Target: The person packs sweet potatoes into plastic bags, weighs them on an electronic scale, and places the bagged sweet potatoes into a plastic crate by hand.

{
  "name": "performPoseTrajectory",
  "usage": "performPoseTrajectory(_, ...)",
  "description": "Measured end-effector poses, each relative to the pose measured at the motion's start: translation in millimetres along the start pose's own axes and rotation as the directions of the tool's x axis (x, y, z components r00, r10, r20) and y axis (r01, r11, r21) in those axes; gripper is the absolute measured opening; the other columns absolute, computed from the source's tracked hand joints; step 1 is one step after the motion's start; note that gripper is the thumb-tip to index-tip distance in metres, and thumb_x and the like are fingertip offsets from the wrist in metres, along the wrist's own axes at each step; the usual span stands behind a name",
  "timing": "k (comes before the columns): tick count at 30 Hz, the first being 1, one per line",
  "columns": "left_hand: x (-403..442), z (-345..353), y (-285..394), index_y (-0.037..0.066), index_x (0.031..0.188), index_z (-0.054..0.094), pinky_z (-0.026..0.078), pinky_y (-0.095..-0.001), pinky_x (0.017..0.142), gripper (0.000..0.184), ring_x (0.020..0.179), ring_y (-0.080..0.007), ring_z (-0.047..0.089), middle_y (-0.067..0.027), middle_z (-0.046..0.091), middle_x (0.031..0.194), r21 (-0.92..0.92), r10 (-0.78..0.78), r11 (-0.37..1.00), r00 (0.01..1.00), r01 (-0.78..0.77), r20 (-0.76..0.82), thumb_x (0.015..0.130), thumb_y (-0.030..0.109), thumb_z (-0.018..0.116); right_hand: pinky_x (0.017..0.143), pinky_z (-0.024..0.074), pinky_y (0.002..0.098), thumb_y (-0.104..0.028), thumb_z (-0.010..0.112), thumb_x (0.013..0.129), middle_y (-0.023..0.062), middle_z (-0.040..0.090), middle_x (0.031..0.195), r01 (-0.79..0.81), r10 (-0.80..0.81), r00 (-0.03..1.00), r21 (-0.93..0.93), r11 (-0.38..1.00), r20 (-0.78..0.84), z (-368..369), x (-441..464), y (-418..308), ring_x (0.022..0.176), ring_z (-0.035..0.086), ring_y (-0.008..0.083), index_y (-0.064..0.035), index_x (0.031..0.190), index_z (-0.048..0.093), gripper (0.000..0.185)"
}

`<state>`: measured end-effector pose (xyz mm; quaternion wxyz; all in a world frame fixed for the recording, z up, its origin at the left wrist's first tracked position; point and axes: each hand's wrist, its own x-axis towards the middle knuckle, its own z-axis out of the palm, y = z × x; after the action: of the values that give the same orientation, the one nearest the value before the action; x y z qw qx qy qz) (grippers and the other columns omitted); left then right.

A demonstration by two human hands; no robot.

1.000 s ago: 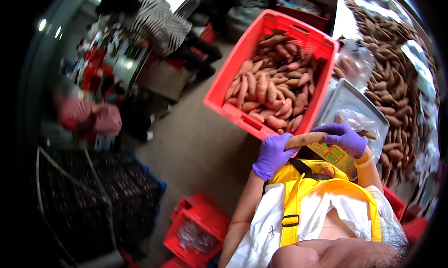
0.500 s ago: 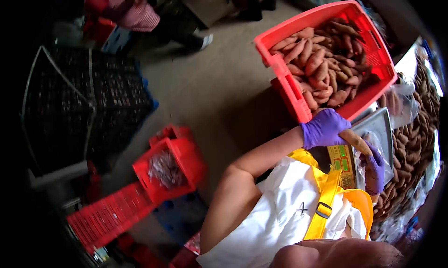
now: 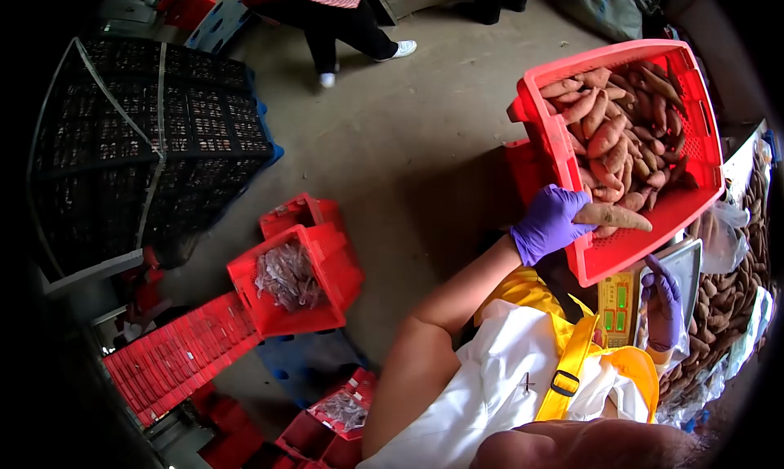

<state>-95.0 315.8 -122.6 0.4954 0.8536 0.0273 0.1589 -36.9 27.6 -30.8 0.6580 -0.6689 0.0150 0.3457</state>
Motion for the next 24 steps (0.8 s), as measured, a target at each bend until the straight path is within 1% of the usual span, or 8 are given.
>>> performPoseTrajectory(5,0.2,-9.7,-31.7,0.005,0.082,0.06,0.049,-0.0436,0.06,0.027,0.069,-0.0386,0.061,-0.0177,0.061,0.071,-0.105,-0.135,0.987,0.985,0.124,-0.107,0.075,0.026,0.075,0.069,0.038,0.0196,-0.022,0.056,0.095,-0.0005,0.058,0.088,-0.076,0.077,0.996,0.011,0.997,-0.037,10.7,18.2,9.1,0.077,0.05,0.0066,0.0044,0.124,0.057,0.039)
performPoseTrajectory(11,-5.6,-6.9,-58.1,0.005,0.088,0.061,0.051,-0.0377,0.06,0.024,0.07,-0.0372,0.064,-0.0186,0.063,0.075,-0.422,-0.417,0.844,0.9,0.331,-0.128,0.078,0.021,0.075,0.069,0.0393,0.0174,-0.022,0.055,0.095,-0.001,0.061,0.09,-0.139,0.136,0.989,-0.064,0.988,-0.05,16.5,45.1,9.0,0.074,0.05,0.0046,0.0051,0.126,0.055,0.041)
performPoseTrajectory(13,-6.3,-7.3,-63.0,0.004,0.09,0.062,0.051,-0.0355,0.06,0.023,0.066,-0.0321,0.065,-0.0178,0.064,0.076,-0.376,-0.401,0.871,0.9,0.316,-0.172,0.079,0.02,0.075,0.069,0.0397,0.0172,-0.019,0.054,0.095,-0.0008,0.061,0.088,-0.143,0.139,0.987,-0.053,0.988,-0.084,26.6,49.1,6.3,0.074,0.05,0.0056,0.0045,0.127,0.055,0.039)
performPoseTrajectory(15,-5.4,-8.4,-61.0,0.003,0.09,0.063,0.052,-0.0349,0.061,0.024,0.066,-0.0295,0.065,-0.0166,0.065,0.076,-0.369,-0.373,0.882,0.912,0.292,-0.17,0.078,0.02,0.076,0.07,0.041,0.0184,-0.018,0.052,0.094,0.0005,0.062,0.087,-0.038,0.022,0.999,-0.472,0.881,-0.041,36.4,47.5,4.4,0.074,0.051,0.0071,0.0032,0.127,0.055,0.039)
performPoseTrajectory(16,-4.3,-4.9,-62.1,0.003,0.088,0.061,0.051,-0.0375,0.06,0.023,0.069,-0.0345,0.065,-0.0182,0.063,0.075,-0.386,-0.36,0.88,0.918,0.275,-0.168,0.078,0.019,0.076,0.07,0.041,0.0184,-0.018,0.052,0.094,0.0005,0.062,0.087,-0.033,-0.022,0.993,-0.456,0.889,-0.114,37.7,45.4,3.6,0.074,0.051,0.0071,0.0032,0.127,0.055,0.039)
performPoseTrajectory(17,-4.7,-4.9,-61.7,0.002,0.089,0.063,0.052,-0.0351,0.062,0.025,0.067,-0.025,0.066,-0.0149,0.065,0.075,-0.339,-0.37,0.888,0.921,0.312,-0.12,0.077,0.019,0.078,0.07,0.0419,0.0193,-0.018,0.052,0.094,0.0016,0.063,0.087,-0.119,0.084,0.988,-0.287,0.951,-0.131,37.9,43.5,3.4,0.074,0.052,0.0078,0.0026,0.125,0.057,0.038)
performPoseTrajectory(18,-2.6,-4.2,-57.2,0.002,0.088,0.063,0.052,-0.0344,0.062,0.024,0.066,-0.0232,0.065,-0.0143,0.064,0.073,-0.36,-0.359,0.883,0.928,0.303,-0.1,0.077,0.019,0.078,0.07,0.0428,0.0202,-0.019,0.051,0.094,0.0027,0.064,0.087,-0.187,0.175,0.978,-0.097,0.978,-0.118,37.4,41.2,2.2,0.074,0.053,0.0084,0.002,0.123,0.059,0.037)
performPoseTrajectory(24,1.4,7.2,-24.0,0.002,0.087,0.063,0.049,-0.03,0.061,0.024,0.064,-0.0075,0.053,-0.0052,0.061,0.069,-0.315,-0.305,0.89,0.944,0.331,0.128,0.078,0.017,0.078,0.071,0.0451,0.02,-0.022,0.052,0.095,0.0019,0.066,0.088,-0.143,0.143,0.973,0.013,0.99,-0.182,23.3,15.6,-3.2,0.074,0.055,0.0067,0.0006,0.119,0.063,0.034)
